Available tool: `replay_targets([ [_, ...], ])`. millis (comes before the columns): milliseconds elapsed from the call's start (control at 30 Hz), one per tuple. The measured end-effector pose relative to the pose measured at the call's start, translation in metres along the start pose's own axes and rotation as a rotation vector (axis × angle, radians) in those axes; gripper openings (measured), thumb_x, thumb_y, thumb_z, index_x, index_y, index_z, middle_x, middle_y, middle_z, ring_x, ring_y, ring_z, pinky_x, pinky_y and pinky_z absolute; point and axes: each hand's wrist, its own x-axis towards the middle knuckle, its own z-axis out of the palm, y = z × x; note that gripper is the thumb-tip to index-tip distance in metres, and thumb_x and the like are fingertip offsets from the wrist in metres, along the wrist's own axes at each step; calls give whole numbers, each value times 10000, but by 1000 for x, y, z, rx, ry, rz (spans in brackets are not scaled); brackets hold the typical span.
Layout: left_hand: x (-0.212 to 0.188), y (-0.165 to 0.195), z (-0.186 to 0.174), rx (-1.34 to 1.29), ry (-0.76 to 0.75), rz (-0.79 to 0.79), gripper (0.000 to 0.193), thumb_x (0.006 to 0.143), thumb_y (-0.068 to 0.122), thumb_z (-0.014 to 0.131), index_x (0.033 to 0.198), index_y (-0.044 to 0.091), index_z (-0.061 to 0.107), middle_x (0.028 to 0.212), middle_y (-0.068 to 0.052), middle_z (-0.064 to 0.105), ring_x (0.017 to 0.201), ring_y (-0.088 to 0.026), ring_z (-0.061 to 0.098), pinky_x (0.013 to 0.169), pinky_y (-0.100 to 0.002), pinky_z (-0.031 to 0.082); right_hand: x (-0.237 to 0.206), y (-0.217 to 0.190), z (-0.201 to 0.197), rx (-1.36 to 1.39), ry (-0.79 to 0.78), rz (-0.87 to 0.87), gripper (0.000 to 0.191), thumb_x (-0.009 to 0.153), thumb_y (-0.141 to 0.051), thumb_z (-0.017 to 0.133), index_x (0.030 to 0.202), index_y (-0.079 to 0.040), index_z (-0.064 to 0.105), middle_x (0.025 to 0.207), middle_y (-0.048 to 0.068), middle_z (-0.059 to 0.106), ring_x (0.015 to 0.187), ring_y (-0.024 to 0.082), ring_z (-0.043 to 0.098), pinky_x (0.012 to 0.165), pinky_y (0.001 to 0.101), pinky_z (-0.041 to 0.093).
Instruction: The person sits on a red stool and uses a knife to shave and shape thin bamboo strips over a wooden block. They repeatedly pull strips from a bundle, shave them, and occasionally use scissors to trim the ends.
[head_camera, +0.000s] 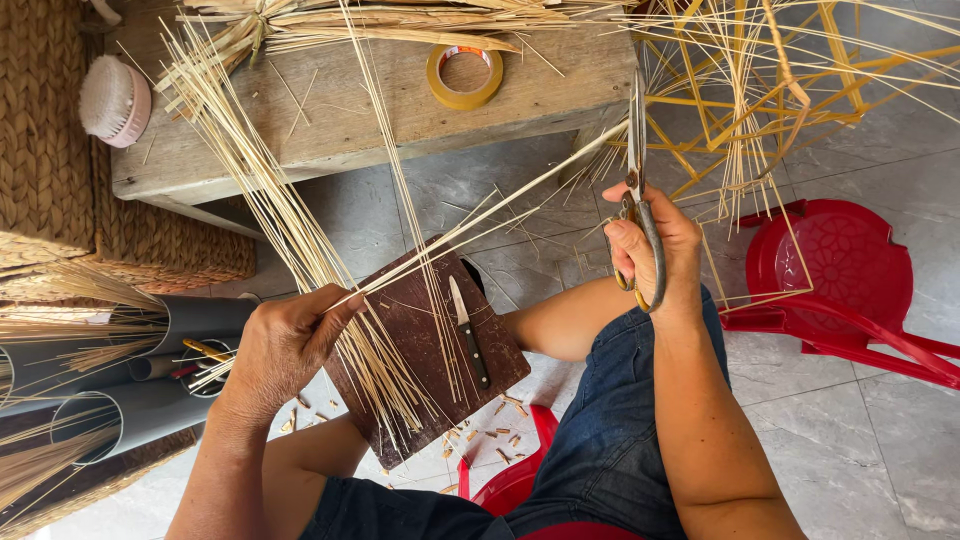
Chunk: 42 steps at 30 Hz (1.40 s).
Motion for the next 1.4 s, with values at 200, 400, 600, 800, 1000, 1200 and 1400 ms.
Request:
replay_targets([
  [200, -1, -4, 0, 45, -37, -105, 284, 949, 339, 676, 884, 74, 757, 494, -87, 577, 444, -195, 614, 455, -375, 483, -4, 1, 6, 73, -3, -159, 434, 1009, -301, 751, 1313, -33, 595, 821, 2, 581, 658, 72, 538, 633, 238, 460],
  [400, 1, -8, 2, 117, -61, -140, 328, 966, 378, 656, 851, 80, 732, 506, -93, 594, 460, -214, 629, 467, -385, 493, -9, -1, 18, 14, -253, -171, 659, 917, -468, 795, 1378, -62, 559, 1127, 32, 620, 974, 94, 556, 905, 254, 479],
  [600, 1, -7, 8, 134, -56, -67, 290, 953, 368, 663, 904, 97, 753, 556, -84, 647, 475, -211, 648, 469, -374, 518, -9, -1, 19, -39, -285, -139, 676, 897, -472, 812, 1385, -68, 575, 1090, 23, 620, 923, 87, 532, 861, 244, 468],
  [800, 1, -6, 12, 116, -34, -4, 260, 937, 355, 679, 947, 114, 776, 627, -70, 705, 496, -198, 667, 465, -360, 535, -8, 6, 18, -138, -247, -166, 553, 888, -378, 813, 1302, -63, 626, 921, -8, 594, 819, 63, 546, 755, 221, 486],
  [1000, 3, -3, 10, 113, -60, -36, 266, 943, 352, 680, 934, 104, 777, 608, -79, 696, 481, -210, 657, 467, -367, 522, -12, 6, 16, 0, -168, -31, 360, 888, -179, 789, 1193, -40, 656, 720, -22, 523, 567, 54, 436, 504, 219, 355],
  [1200, 4, 1, 4, -117, -74, -149, 325, 999, 374, 611, 987, 96, 778, 522, -69, 542, 454, -171, 532, 464, -339, 459, -6, 3, 20, 96, -91, -166, 509, 993, -433, 725, 1296, -44, 599, 842, 11, 596, 698, 90, 549, 605, 235, 416],
  [1400, 12, 4, 0, -464, -143, -303, 502, 1022, 502, 515, 1027, 79, 783, 617, 12, 497, 588, -79, 452, 538, -250, 411, -3, 0, 26, 100, -79, -118, 600, 986, -511, 715, 1328, -40, 569, 929, 45, 639, 736, 115, 578, 610, 228, 397],
])
